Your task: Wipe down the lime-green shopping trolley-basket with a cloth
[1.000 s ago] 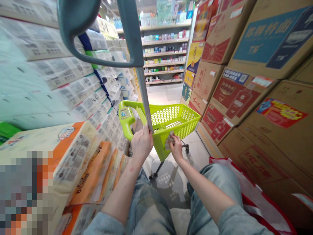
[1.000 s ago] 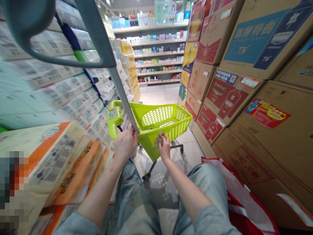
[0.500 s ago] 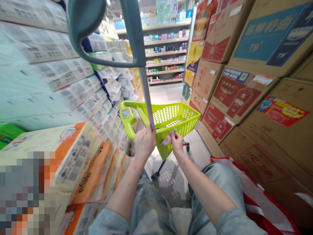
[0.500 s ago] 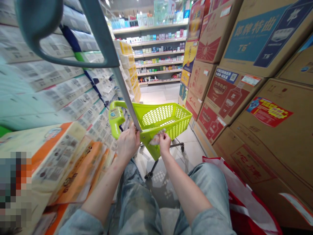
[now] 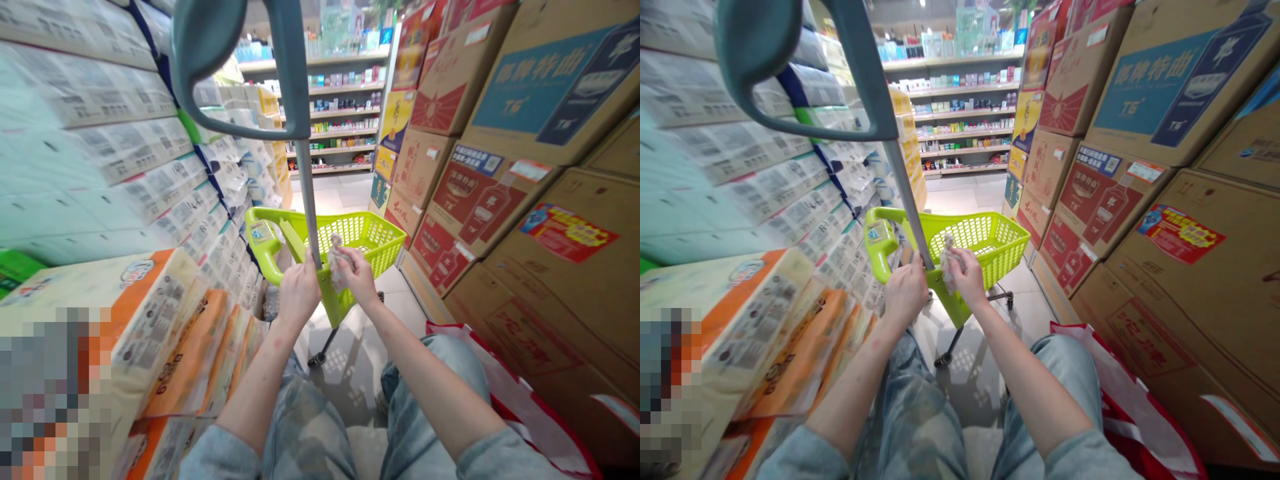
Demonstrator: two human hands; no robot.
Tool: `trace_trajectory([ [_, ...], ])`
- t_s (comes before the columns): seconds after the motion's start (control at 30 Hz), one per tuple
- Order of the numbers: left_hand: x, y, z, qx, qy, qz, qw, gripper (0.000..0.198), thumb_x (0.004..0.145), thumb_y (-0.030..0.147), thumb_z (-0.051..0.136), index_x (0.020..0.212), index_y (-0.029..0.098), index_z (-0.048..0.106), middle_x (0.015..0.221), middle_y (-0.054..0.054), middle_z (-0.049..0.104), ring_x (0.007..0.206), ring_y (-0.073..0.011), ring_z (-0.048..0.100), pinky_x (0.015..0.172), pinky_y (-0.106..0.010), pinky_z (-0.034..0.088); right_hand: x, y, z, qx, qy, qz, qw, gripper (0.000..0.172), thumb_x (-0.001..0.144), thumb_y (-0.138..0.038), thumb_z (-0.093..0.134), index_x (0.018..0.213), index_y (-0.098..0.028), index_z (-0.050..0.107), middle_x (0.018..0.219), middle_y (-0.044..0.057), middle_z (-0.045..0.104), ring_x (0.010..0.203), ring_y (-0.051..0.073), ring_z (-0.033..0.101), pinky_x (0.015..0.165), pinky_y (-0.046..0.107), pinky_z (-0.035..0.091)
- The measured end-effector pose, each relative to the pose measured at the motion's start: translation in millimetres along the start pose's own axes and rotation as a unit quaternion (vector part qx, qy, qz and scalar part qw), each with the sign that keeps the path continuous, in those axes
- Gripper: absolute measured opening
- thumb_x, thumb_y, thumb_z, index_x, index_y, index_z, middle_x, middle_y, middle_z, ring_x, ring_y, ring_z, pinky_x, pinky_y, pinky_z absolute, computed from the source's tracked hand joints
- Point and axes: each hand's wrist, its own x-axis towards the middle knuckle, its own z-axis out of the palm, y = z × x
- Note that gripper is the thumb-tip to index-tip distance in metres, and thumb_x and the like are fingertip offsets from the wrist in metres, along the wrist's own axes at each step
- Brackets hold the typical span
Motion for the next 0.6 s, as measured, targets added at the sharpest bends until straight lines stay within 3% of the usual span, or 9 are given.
trace_trajectory([
  [0.07,0.5,-2.3,-6.2,-0.003,-0.014,0.024,1.0,0.056,0.082,0.011,0.041,0.137,0.004,0.032,0.083,-0.01,0.066,0.081,-0.0212,0.064,0.076,-0.031,0.045,3.0,-0.5,2.6,-0.105,-0.094,-0.07,0.987,0.025,0.088,-0.03,0.046,0.102,-0.02,0.065,0.107,0.007,0.065,0.105,0.02,0.055,0.096,0.036,0.039],
  [0.13,0.9,-8.4,-14.0,-0.013,-0.025,0.052,0.998,0.054,0.082,0.01,0.041,0.136,0.007,0.035,0.087,-0.009,0.068,0.084,-0.0195,0.064,0.088,-0.034,0.043,5.3,7.3,4.1,-0.167,-0.13,-0.093,0.973,0.03,0.093,-0.029,0.037,0.103,-0.02,0.064,0.104,0.007,0.065,0.103,0.02,0.055,0.094,0.036,0.039],
  [0.2,0.9,-18.1,-22.0,-0.017,-0.028,0.064,0.997,0.044,0.086,0.013,0.039,0.129,0.013,0.045,0.092,-0.008,0.069,0.089,-0.0184,0.063,0.101,-0.04,0.035,9.0,19.6,3.6,-0.199,-0.131,-0.092,0.967,0.034,0.094,-0.028,0.032,0.1,-0.02,0.064,0.098,0.008,0.065,0.096,0.02,0.056,0.09,0.035,0.039],
  [0.3,0.8,-34.6,-29.6,-0.011,-0.038,0.04,0.998,0.031,0.092,0.027,0.035,0.1,0.019,0.064,0.091,-0.007,0.069,0.091,-0.0194,0.062,0.105,-0.046,0.029,17.4,38.1,-0.5,-0.213,-0.129,-0.082,0.965,0.034,0.093,-0.028,0.03,0.095,-0.019,0.063,0.091,0.007,0.065,0.089,0.02,0.056,0.084,0.032,0.04],
  [0.4,2.0,-43.8,-29.7,-0.023,-0.055,0.048,0.997,0.043,0.094,0.035,0.031,0.076,0.018,0.066,0.076,-0.006,0.068,0.08,-0.0178,0.06,0.101,-0.041,0.034,25.6,52.8,-7.5,-0.221,-0.118,-0.06,0.966,0.033,0.092,-0.026,0.031,0.092,-0.019,0.063,0.087,0.006,0.064,0.084,0.019,0.056,0.08,0.031,0.04],
  [0.6,7.0,-35.5,-27.8,-0.035,-0.057,0.061,0.996,0.047,0.094,0.037,0.03,0.069,0.017,0.065,0.07,-0.008,0.066,0.075,-0.0185,0.058,0.09,-0.036,0.04,28.4,72.6,-20.1,-0.249,-0.062,-0.029,0.966,0.032,0.091,-0.026,0.032,0.085,-0.018,0.062,0.083,0.006,0.062,0.084,0.019,0.054,0.082,0.032,0.04],
])
